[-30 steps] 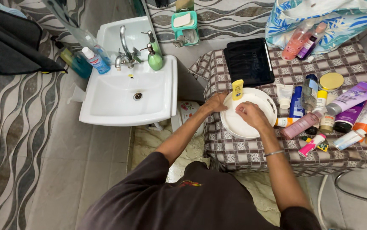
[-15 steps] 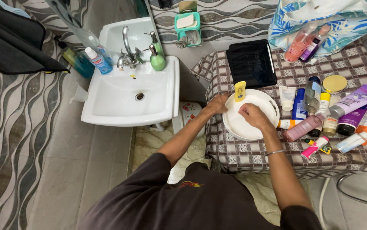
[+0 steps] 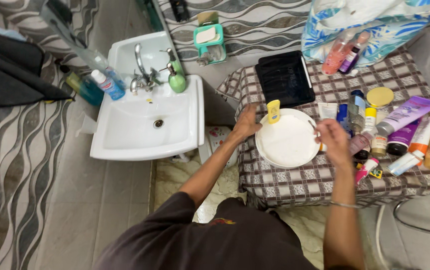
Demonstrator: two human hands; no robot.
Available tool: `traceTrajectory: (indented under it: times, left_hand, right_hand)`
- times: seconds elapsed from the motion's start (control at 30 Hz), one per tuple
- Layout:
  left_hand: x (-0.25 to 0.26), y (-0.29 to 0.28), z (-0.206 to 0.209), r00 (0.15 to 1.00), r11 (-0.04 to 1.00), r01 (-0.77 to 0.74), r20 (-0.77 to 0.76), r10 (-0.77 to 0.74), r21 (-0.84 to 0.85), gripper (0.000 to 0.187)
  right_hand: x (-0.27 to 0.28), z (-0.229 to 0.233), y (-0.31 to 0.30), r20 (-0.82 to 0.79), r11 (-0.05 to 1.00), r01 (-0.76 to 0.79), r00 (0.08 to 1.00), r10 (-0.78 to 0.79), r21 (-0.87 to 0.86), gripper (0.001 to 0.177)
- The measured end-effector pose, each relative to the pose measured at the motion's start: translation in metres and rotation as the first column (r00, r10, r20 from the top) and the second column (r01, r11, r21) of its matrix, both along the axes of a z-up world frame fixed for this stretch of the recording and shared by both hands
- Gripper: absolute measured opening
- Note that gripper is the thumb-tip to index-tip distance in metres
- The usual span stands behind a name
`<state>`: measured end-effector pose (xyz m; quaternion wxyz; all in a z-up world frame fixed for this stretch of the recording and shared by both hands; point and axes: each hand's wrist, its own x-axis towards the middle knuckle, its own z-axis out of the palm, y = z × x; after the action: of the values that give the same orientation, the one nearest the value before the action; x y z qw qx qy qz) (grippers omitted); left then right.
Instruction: The person organizes various toiletries and cosmetic items on a tiled bathroom counter. They pick up bottles, tubes, and a small bowl, moving them around and placing them into a white bowl. The person also briefly washes their hands at the sink.
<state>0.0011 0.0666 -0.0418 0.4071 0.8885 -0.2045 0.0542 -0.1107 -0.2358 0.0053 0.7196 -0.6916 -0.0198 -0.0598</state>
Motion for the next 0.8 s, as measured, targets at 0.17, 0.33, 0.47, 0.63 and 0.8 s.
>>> traceTrajectory:
  times: [0.17, 0.33, 0.47, 0.63, 0.8]
  left_hand:
    - [-0.051, -0.029, 0.072, 0.983, 0.901, -0.104, 0.091, 0.156, -0.42, 0.045]
    - [-0.094, -0.08, 0.089, 0.991, 0.88, 0.127, 0.094, -0.094, -0.457, 0.031]
    - [-0.127, -0.124, 0.071, 0.937, 0.851, 0.347, 0.107, -0.333, -0.394, 0.028]
    - [-0.177, -0.173, 0.048, 0.907, 0.835, 0.397, 0.022, -0.421, -0.381, 0.027]
    - [-0.217, -0.208, 0.033, 0.894, 0.809, 0.389, -0.029, -0.446, -0.44, 0.028]
  right_hand:
    - [-0.072, 0.029, -0.066, 0.128, 0.913, 0.096, 0.979, -0.159, 0.397, 0.009]
    - [-0.17, 0.059, -0.122, 0.197, 0.854, 0.109, 0.951, -0.239, 0.509, 0.013]
    - [-0.25, 0.046, -0.164, 0.219, 0.858, 0.199, 0.917, -0.333, 0.474, 0.015]
    - [-0.362, -0.005, -0.223, 0.157, 0.87, 0.268, 0.92, -0.358, 0.413, 0.028]
    - [-0.435, -0.064, -0.246, -0.075, 0.819, 0.412, 0.905, -0.419, 0.398, 0.019]
